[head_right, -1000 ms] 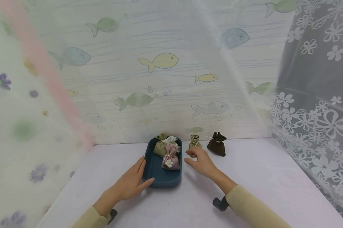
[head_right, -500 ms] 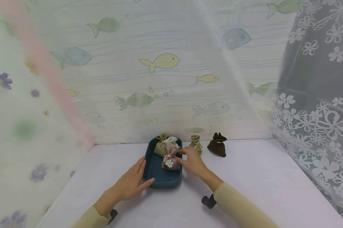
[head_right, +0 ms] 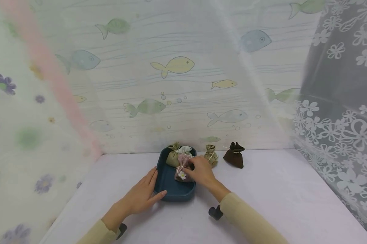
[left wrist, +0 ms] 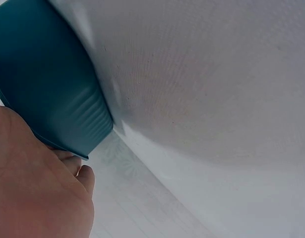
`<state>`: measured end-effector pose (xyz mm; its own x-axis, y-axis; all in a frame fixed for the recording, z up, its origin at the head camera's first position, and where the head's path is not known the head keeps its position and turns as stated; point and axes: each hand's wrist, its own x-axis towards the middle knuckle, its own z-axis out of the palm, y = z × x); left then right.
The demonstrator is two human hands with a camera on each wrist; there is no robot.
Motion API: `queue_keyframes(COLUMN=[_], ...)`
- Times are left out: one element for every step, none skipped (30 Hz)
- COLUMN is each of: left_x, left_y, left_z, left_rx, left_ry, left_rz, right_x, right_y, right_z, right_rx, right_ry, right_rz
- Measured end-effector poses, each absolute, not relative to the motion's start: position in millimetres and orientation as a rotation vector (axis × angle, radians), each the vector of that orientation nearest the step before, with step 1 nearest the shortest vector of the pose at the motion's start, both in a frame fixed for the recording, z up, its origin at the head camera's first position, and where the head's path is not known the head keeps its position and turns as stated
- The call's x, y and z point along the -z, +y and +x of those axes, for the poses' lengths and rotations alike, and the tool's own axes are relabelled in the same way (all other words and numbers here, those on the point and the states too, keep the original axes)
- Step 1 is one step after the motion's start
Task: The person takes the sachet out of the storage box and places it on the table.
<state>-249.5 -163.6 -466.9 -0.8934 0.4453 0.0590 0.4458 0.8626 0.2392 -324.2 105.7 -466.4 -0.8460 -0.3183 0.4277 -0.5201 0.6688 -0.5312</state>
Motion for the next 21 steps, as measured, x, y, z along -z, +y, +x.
queue_keyframes(left_x=[466.6, 466.4, 466.1, 465.7, 466.0, 466.7, 467.4, 468.0, 468.7, 469.1, 469.8, 470.6, 470.9, 471.3, 471.6, 472.1, 472.2, 472.3, 472.5, 473.1, 473.3], left_y=[-163.4, -163.3, -163.4, -163.3, -163.5, -163.8, -163.8, -163.7, -163.8, -163.7, -163.8, -163.9, -163.9, -164.1, -164.3, -164.6, -164.9, -165.0, -165.3, -165.8, -166.1], left_z=[-249.2, -249.0, -248.6, -248.2, -248.4, -248.7, -249.2, -249.6, -249.9, -250.4, -250.9, -251.3, -251.8, -252.1, -252.4, -252.6, -252.6, -252.5, -252.6, -252.5, -252.2], left_rx=[0.397, 0.402, 0.405, 0.403, 0.399, 0.397, 0.39, 0.385, 0.379, 0.376, 0.376, 0.379, 0.383, 0.384, 0.388, 0.393, 0.403, 0.409, 0.406, 0.399, 0.402], left_ry=[-3.027, -3.022, -3.018, -3.016, -3.016, -3.016, -3.015, -3.019, -3.022, -3.023, -3.023, -3.016, -3.008, -3.002, -2.993, -2.982, -2.975, -2.969, -2.969, -2.972, -2.971], left_rz=[-0.725, -0.727, -0.731, -0.731, -0.73, -0.729, -0.73, -0.73, -0.728, -0.726, -0.727, -0.732, -0.738, -0.741, -0.744, -0.751, -0.753, -0.754, -0.753, -0.751, -0.75], right_x=[466.8, 467.4, 467.4, 467.5, 467.8, 467.9, 467.9, 468.2, 468.2, 468.4, 468.5, 468.5, 468.9, 469.5, 469.7, 469.8, 469.8, 469.5, 469.2, 468.4, 467.5], right_y=[104.0, 102.5, 100.9, 99.4, 98.2, 97.1, 96.6, 96.2, 96.0, 95.7, 95.5, 95.5, 95.4, 95.4, 95.3, 95.2, 95.4, 95.4, 95.5, 95.5, 95.5], right_z=[-324.8, -325.4, -325.5, -325.7, -325.9, -325.9, -325.6, -325.4, -325.1, -324.8, -324.5, -324.1, -323.9, -323.8, -323.6, -323.3, -322.5, -321.7, -320.6, -319.4, -318.2], right_rx=[-0.946, -0.942, -0.937, -0.934, -0.935, -0.94, -0.943, -0.948, -0.953, -0.963, -0.972, -0.983, -0.991, -1.0, -1.011, -1.023, -1.035, -1.051, -1.064, -1.079, -1.092], right_ry=[-2.582, -2.584, -2.59, -2.596, -2.601, -2.605, -2.606, -2.606, -2.602, -2.594, -2.587, -2.583, -2.579, -2.571, -2.566, -2.561, -2.555, -2.551, -2.545, -2.54, -2.54], right_rz=[0.663, 0.657, 0.648, 0.64, 0.635, 0.628, 0.623, 0.622, 0.621, 0.622, 0.622, 0.619, 0.617, 0.617, 0.616, 0.616, 0.617, 0.619, 0.623, 0.63, 0.635])
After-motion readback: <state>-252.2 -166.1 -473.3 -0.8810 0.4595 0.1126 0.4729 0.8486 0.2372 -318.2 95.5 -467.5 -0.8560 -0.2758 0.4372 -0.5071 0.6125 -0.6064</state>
